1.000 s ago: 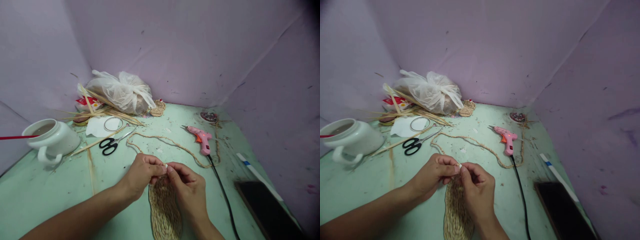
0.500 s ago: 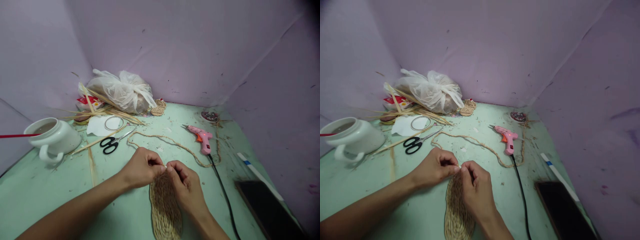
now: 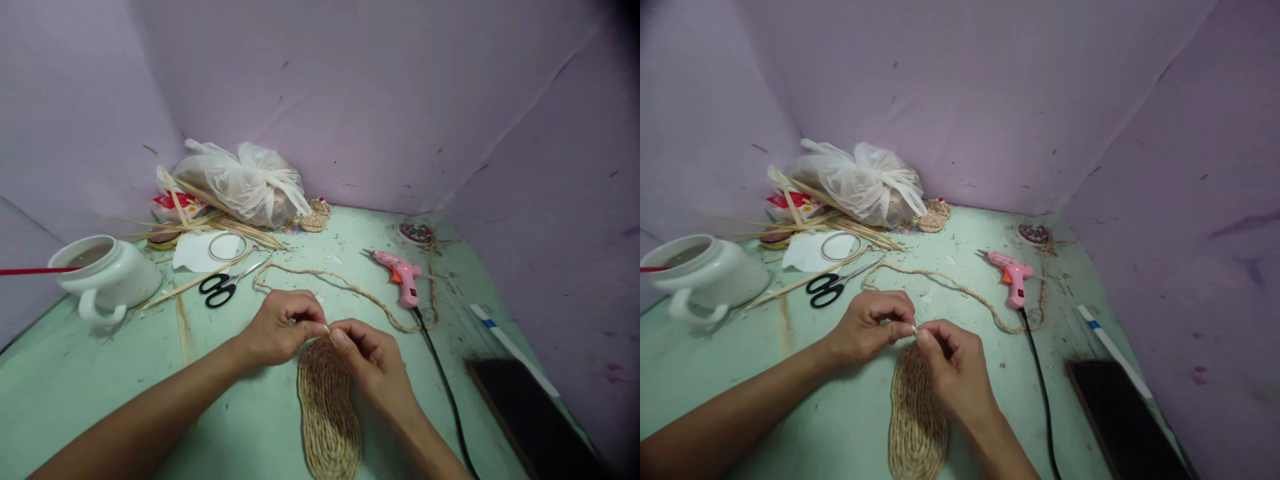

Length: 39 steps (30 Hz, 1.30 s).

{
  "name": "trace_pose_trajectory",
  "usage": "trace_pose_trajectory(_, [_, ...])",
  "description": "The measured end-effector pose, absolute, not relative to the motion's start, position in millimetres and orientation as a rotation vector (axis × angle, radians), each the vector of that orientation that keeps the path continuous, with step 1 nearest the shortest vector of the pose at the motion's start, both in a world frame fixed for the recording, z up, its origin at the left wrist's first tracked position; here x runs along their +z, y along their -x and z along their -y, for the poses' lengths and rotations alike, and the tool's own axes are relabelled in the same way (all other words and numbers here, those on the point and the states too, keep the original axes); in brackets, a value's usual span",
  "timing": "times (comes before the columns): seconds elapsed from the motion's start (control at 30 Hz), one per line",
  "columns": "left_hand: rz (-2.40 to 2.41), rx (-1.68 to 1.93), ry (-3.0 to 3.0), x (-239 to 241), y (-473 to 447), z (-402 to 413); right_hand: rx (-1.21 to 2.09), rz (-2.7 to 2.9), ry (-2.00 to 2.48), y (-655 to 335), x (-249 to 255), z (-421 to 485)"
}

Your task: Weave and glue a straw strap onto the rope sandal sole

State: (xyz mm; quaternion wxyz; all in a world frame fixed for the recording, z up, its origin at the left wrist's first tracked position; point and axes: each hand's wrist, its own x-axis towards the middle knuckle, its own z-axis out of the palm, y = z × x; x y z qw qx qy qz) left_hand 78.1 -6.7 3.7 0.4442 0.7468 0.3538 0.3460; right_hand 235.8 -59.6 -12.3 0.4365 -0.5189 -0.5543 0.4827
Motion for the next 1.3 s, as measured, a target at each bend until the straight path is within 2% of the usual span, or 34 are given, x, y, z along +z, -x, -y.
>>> trace_pose_trajectory(0.17, [-0.893,0.865,-2.058,-2,-78,8,0.969,1.452,1.312,-234,-14,61])
trace_pose_trajectory(0.4, [-0.756,0.845,-2.134,-6,-75,6,1.193,1.287,1.333,-231,-17,58])
trace_pose_trajectory(0.7, [-0.953,0.776,-1.725,5,-74,2,1.209,1.216,1.369,-233,-18,55])
trace_pose_trajectory(1.03, [-0.963,0.827,-1.851,8,-82,9,1.199,1.266,1.357,-232,-17,57])
trace_pose_trajectory(1.3, [-0.784,0.984,-2.168,4,-82,17,1.291,1.204,1.316,-231,-10,61])
